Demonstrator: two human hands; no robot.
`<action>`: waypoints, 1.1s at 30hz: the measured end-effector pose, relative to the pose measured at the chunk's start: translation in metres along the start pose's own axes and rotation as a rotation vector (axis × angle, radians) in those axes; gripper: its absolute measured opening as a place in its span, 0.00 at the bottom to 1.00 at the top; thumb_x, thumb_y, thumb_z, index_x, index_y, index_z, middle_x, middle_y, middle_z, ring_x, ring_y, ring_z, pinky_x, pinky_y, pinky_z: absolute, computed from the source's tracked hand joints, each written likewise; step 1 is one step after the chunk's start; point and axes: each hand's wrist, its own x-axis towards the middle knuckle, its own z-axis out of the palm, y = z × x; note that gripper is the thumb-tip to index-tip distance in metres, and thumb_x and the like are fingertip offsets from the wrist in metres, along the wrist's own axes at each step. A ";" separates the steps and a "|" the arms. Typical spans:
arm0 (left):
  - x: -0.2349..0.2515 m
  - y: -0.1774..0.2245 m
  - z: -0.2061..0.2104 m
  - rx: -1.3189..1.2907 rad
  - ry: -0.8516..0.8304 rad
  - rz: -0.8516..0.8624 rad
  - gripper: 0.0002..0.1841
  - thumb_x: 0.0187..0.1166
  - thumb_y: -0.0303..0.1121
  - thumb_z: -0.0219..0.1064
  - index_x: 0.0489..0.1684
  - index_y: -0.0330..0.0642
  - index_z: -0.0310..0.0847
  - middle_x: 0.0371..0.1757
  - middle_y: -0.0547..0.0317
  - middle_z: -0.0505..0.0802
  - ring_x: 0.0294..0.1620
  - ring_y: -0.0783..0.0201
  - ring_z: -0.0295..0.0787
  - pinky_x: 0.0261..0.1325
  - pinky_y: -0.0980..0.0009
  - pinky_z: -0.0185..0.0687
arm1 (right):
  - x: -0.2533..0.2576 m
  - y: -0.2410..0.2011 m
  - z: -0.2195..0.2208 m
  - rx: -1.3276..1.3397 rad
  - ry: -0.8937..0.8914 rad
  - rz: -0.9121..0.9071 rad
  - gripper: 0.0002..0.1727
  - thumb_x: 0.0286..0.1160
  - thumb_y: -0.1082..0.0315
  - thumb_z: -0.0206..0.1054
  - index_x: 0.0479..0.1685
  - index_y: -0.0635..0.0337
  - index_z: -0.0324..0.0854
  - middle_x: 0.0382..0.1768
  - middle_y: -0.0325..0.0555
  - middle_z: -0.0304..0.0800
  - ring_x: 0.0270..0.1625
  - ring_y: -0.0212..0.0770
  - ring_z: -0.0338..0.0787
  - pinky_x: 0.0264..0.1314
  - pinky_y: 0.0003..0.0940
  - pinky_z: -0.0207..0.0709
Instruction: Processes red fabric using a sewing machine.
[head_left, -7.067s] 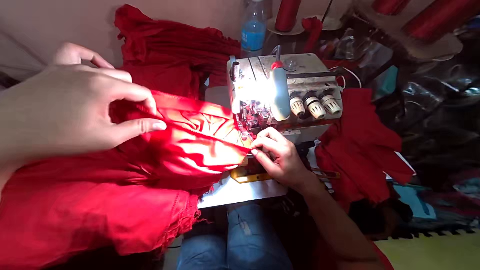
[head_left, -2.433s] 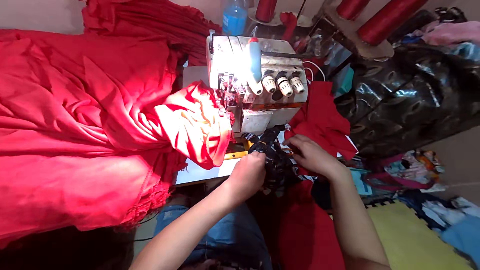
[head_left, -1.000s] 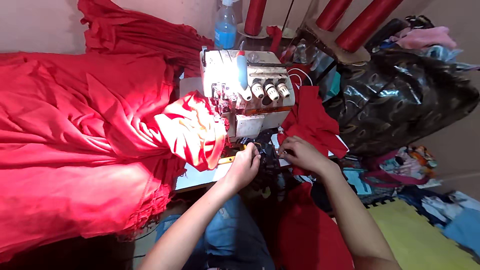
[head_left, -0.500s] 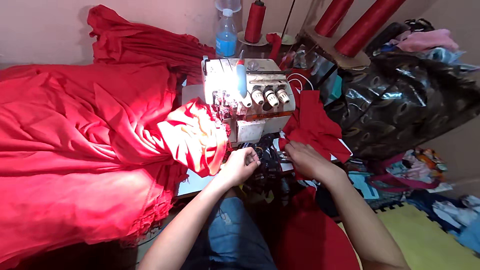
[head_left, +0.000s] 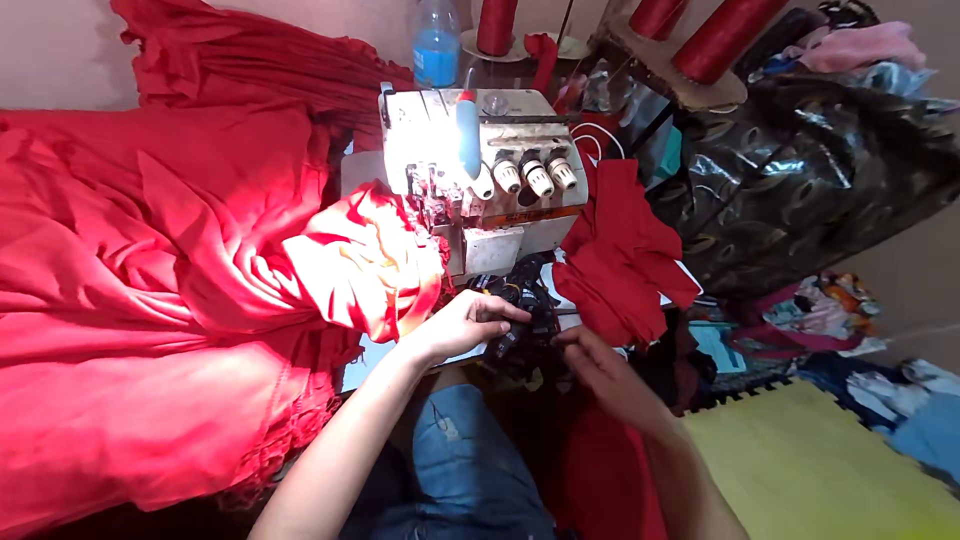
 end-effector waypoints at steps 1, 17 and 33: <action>0.000 -0.004 -0.001 -0.017 -0.005 0.020 0.15 0.80 0.19 0.62 0.63 0.34 0.86 0.61 0.62 0.90 0.51 0.85 0.84 0.56 0.84 0.79 | -0.003 0.001 0.010 0.125 -0.044 0.057 0.19 0.90 0.63 0.48 0.61 0.68 0.77 0.31 0.34 0.75 0.28 0.21 0.71 0.32 0.20 0.68; 0.003 -0.027 0.004 -0.015 0.022 0.055 0.24 0.73 0.20 0.68 0.71 0.35 0.80 0.69 0.61 0.84 0.45 0.84 0.84 0.49 0.86 0.81 | 0.025 -0.014 0.025 0.525 -0.142 0.270 0.13 0.92 0.65 0.49 0.48 0.57 0.79 0.23 0.25 0.76 0.14 0.16 0.63 0.15 0.11 0.58; 0.003 -0.026 0.002 0.003 0.015 0.034 0.24 0.72 0.20 0.69 0.71 0.38 0.81 0.68 0.62 0.85 0.43 0.84 0.83 0.47 0.86 0.80 | 0.031 -0.013 0.024 0.508 -0.144 0.277 0.12 0.91 0.66 0.51 0.44 0.57 0.80 0.21 0.25 0.75 0.13 0.16 0.63 0.14 0.11 0.57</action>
